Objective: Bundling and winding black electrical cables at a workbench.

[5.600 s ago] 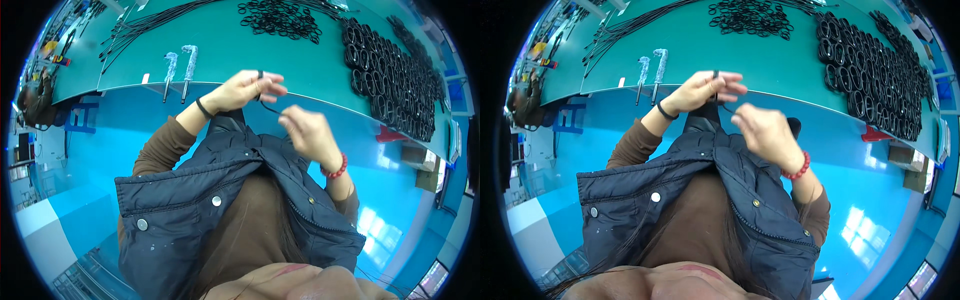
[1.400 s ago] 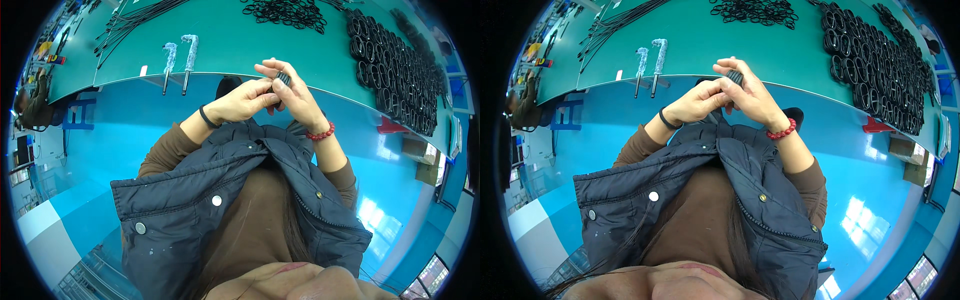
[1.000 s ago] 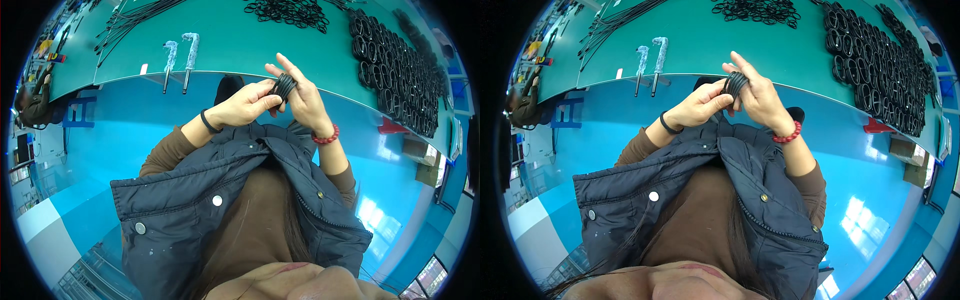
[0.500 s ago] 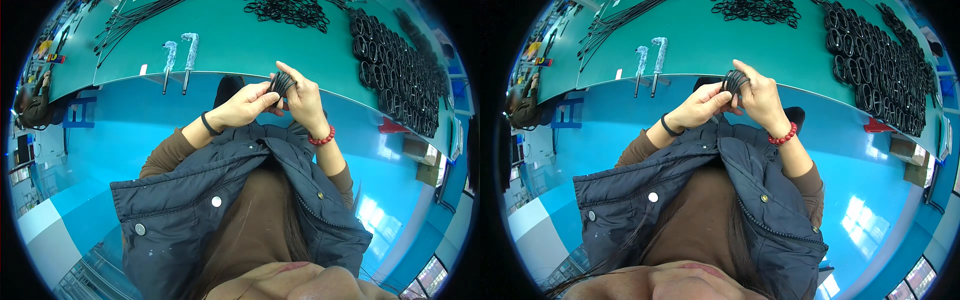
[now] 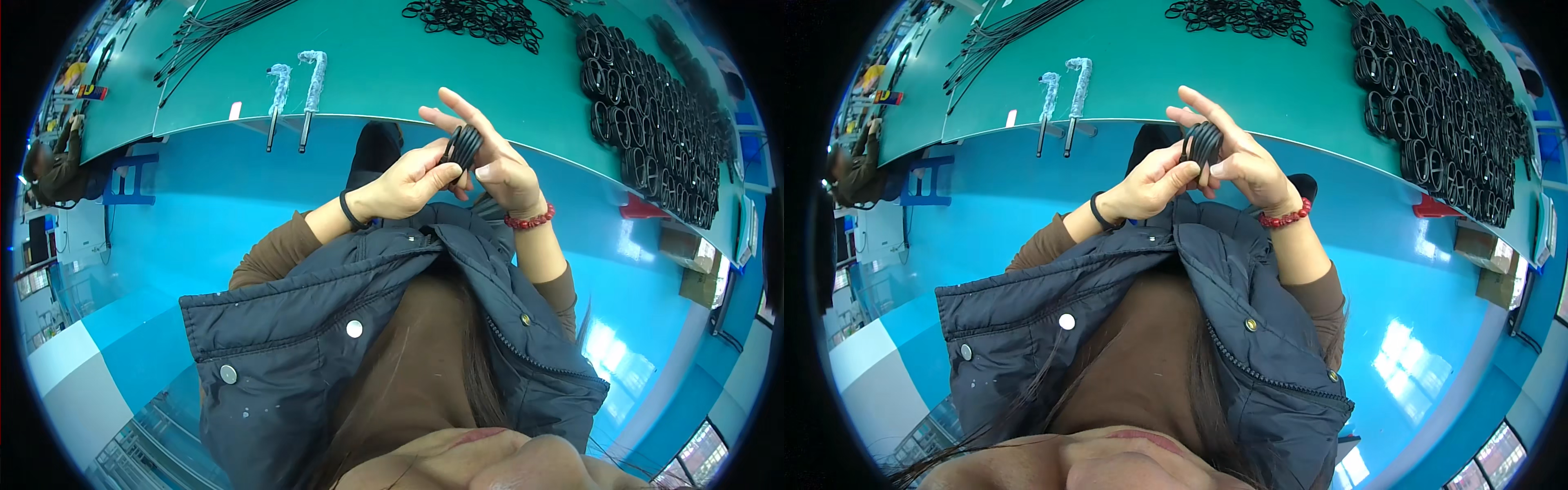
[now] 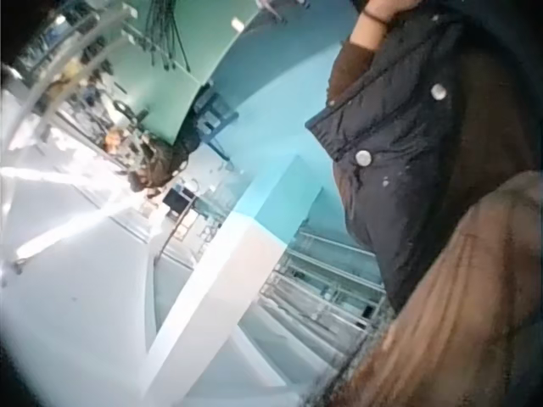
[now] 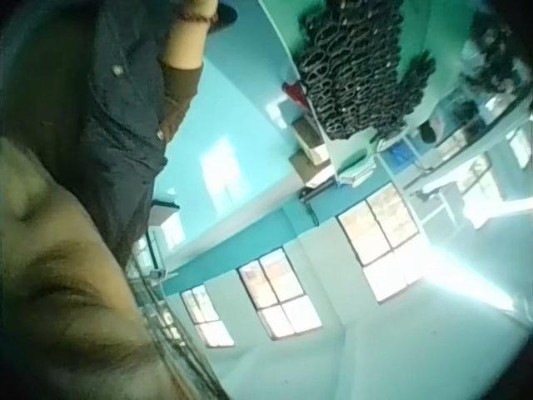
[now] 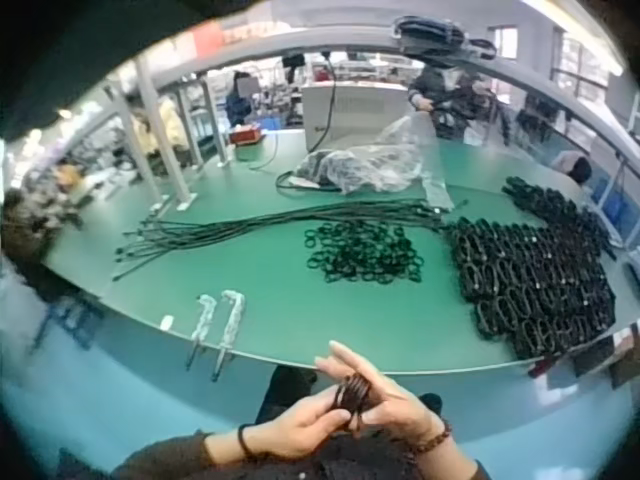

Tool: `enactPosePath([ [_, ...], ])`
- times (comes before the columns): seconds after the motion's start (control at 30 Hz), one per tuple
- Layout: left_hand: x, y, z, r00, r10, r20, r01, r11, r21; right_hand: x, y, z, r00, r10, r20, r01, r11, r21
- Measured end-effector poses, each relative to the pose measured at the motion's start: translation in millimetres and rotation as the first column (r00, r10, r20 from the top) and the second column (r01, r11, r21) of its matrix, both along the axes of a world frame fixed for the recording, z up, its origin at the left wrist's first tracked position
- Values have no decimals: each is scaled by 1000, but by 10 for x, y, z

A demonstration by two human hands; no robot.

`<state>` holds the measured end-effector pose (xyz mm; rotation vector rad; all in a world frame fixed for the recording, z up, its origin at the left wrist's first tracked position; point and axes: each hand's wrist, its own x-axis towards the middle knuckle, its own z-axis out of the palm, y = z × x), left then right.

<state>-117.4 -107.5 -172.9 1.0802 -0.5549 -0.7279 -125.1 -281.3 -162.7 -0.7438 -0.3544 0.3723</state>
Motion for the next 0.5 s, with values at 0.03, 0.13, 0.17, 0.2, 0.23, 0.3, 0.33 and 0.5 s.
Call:
enactPosePath([
  [0.03,2,8,-19,1000,9,22,-9,1000,-3,-13,31,29,998,-53,22,56,988,-147],
  [0.13,5,26,-63,995,33,89,-32,999,-13,-62,103,113,974,-185,134,228,807,-545],
  [0.17,5,29,-59,996,31,89,-30,999,-13,-71,101,109,973,-186,134,229,807,-544],
  [0.2,5,33,-48,994,26,104,-28,1000,14,-78,99,101,974,-186,129,226,809,-542],
  [0.23,5,39,-34,993,21,119,-26,999,42,-85,98,91,975,-185,123,222,812,-539],
  [0.3,1,51,-13,989,9,148,-24,995,96,-95,102,67,977,-182,112,214,818,-534],
  [0.33,-7,52,-5,989,9,147,-24,995,96,-102,111,59,977,-182,111,214,818,-534],
  [0.5,-41,57,25,981,32,191,-63,985,159,-119,189,30,951,-238,195,306,806,-507],
])
